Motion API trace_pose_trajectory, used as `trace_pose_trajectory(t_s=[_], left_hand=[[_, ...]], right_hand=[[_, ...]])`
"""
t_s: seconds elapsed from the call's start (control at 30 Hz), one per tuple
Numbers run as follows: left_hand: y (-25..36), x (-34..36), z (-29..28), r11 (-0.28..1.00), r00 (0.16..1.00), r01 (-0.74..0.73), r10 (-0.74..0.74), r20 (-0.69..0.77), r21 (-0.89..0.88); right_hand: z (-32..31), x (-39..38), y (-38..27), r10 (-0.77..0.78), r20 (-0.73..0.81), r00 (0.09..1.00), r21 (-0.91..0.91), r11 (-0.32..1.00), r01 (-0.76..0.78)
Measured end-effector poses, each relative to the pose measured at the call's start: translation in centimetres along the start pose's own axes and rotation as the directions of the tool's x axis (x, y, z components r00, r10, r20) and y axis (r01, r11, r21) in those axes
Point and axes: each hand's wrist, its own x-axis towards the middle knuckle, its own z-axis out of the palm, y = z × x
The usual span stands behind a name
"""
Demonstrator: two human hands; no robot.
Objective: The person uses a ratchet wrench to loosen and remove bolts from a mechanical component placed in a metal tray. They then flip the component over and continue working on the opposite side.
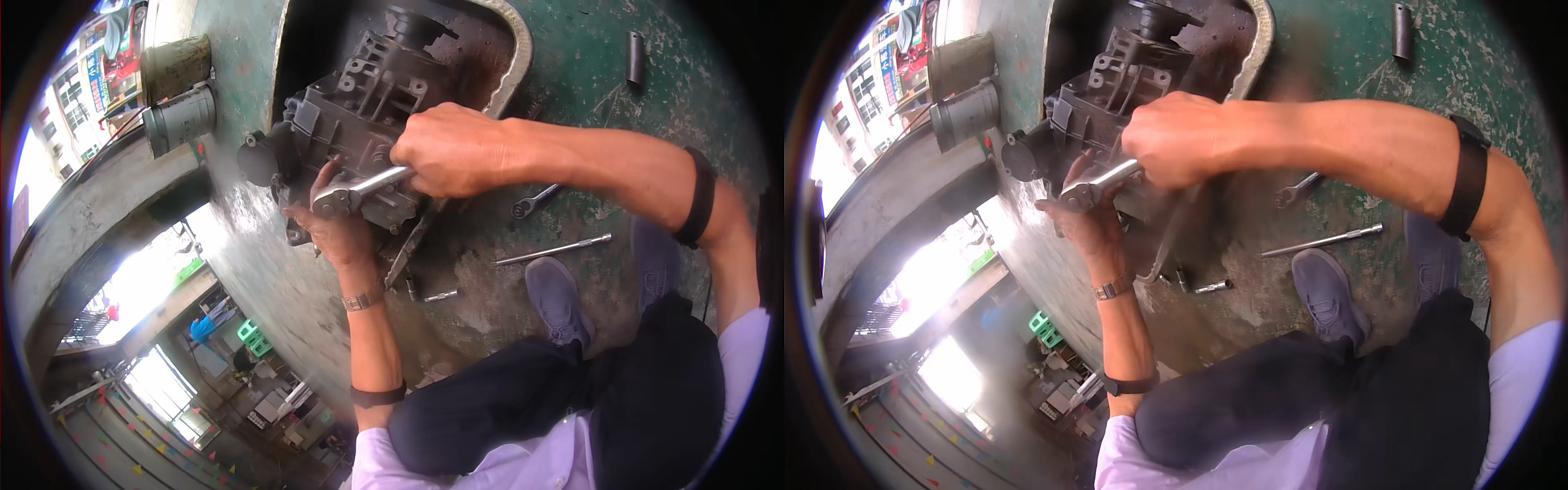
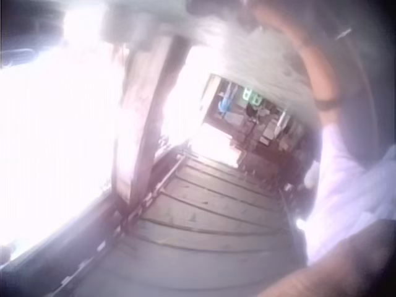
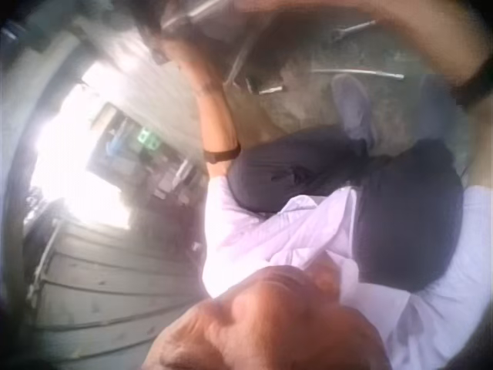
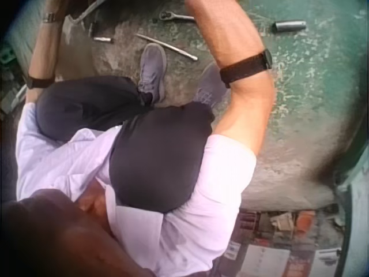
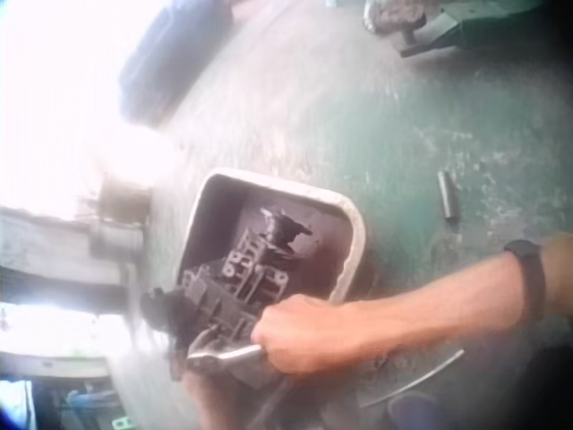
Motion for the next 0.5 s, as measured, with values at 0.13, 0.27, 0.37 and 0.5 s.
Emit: trace_pose_trajectory(t_s=[0.13, 0.27, 0.37, 0.5], left_hand=[[0.1, -0.9, -0.7, 0.982, 0.993, 0.022, 0.000, 0.118, -0.190], [-0.3, -0.2, -1.1, 0.992, 0.996, -0.021, 0.032, 0.085, -0.123], [-0.9, -0.1, -1.3, 0.983, 0.986, -0.169, 0.167, 0.027, 0.071], [-1.2, 0.3, -1.6, 0.769, 0.927, -0.363, 0.355, 0.121, 0.526]], right_hand=[[0.0, -2.8, -0.3, 0.052, -0.017, 0.998, 0.128, 0.991, -0.050], [-1.0, -6.9, 1.0, 0.059, 0.002, 0.998, 0.217, 0.974, -0.058], [-0.9, -10.2, 2.0, 0.142, 0.045, 0.989, 0.256, 0.955, -0.149], [0.4, -12.9, 3.3, 0.235, 0.081, 0.969, 0.274, 0.929, -0.249]])
